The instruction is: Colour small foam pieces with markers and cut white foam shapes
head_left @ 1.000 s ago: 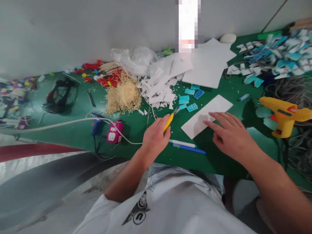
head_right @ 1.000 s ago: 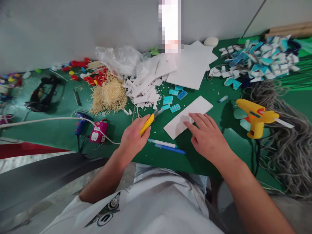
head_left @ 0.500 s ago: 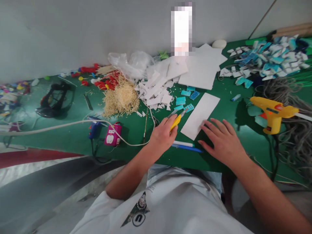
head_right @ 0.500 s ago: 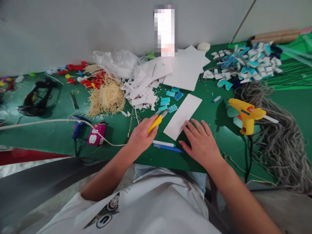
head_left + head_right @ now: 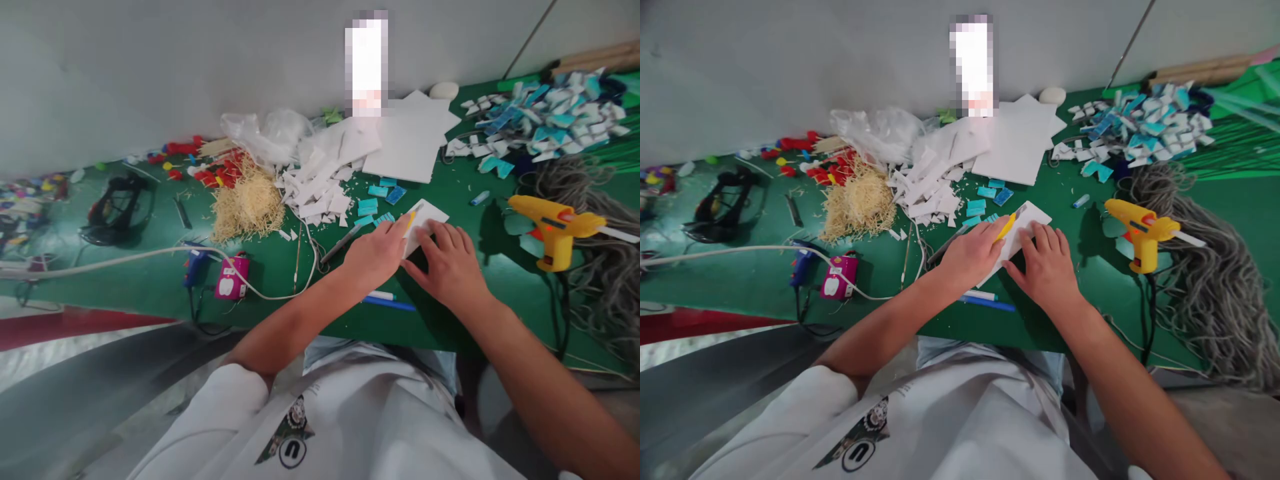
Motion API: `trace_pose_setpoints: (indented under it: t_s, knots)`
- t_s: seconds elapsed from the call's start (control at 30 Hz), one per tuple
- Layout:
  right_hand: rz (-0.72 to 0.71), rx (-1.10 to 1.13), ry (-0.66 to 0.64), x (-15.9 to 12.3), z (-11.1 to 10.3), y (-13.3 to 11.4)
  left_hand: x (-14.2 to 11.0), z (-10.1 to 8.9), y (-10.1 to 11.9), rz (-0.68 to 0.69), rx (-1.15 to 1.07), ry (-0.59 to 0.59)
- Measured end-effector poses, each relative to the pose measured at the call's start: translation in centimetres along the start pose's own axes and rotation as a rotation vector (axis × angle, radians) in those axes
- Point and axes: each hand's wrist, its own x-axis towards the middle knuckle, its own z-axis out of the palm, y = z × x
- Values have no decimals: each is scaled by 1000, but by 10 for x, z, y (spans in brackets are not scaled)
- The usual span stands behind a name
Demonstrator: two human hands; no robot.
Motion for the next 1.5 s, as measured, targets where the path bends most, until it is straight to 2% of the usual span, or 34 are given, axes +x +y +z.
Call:
trace_pose_setpoints:
  t_s: [0.13, 0.4, 0.8, 1.13, 1.37, 1.5]
  knots:
    - [24, 12, 23, -5, 5, -7, 9, 3, 3, 52, 38, -4]
    - [25, 42, 40, -7, 11, -4, 13, 0, 6, 112, 30, -5]
    - [59, 84, 38, -8, 12, -4, 15, 3, 6, 91, 39, -17]
    - [62, 74, 65, -6, 12, -3, 14, 1, 7, 56, 9, -110]
    - [71, 93, 88, -4, 12, -4, 14, 2, 6, 31, -10, -77]
    - [100, 109, 78, -5, 8, -3, 8, 4, -1, 29, -64, 24]
